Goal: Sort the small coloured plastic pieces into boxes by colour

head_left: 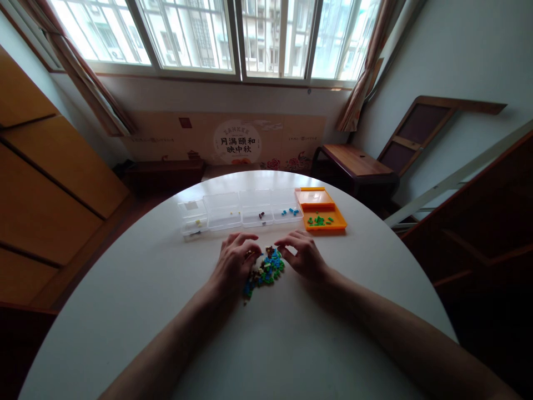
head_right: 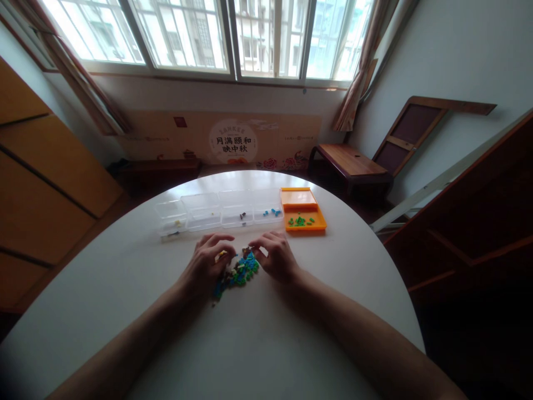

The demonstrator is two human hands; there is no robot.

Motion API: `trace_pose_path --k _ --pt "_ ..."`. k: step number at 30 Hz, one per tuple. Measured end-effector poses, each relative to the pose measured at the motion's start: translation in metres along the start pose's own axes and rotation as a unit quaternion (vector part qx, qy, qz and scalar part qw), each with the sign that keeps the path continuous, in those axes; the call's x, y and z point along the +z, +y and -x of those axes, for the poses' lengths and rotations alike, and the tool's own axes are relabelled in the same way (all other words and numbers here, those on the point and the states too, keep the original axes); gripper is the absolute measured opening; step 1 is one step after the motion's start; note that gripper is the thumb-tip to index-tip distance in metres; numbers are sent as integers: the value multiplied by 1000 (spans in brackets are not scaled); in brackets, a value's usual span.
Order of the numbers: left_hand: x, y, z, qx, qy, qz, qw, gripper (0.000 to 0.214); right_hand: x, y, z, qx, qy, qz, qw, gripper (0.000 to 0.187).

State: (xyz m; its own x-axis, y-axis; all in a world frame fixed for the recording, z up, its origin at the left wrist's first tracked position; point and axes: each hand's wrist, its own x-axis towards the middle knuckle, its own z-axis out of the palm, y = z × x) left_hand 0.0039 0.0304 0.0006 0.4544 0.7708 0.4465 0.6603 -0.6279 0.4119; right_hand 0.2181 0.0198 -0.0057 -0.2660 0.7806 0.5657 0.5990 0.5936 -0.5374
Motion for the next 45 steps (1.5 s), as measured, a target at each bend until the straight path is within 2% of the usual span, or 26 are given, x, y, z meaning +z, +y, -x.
trace_pose_path --k 6,19,23,26,31,37,42,45 --pt "-2 4 1 34 17 29 999 13 9 -7 2 -65 -45 50 996 6" --pt "-3 7 0 41 14 12 999 15 12 -12 -1 -39 -60 46 996 4" --pt "-3 6 1 30 11 4 999 18 5 -3 -4 -5 -23 -1 1000 5" --pt "-3 7 2 45 -3 -16 999 17 -3 12 -11 28 20 -5 999 6" --pt "-2 8 4 76 -16 -43 996 12 -14 45 -30 72 81 54 993 9" --pt "-1 4 5 85 -14 -48 995 13 -16 76 -47 130 94 97 982 11" --pt "0 3 4 83 -17 -50 995 13 -19 78 -49 146 120 97 977 17" --pt "-1 5 4 81 -19 -47 995 12 -27 67 -45 99 139 122 978 17"
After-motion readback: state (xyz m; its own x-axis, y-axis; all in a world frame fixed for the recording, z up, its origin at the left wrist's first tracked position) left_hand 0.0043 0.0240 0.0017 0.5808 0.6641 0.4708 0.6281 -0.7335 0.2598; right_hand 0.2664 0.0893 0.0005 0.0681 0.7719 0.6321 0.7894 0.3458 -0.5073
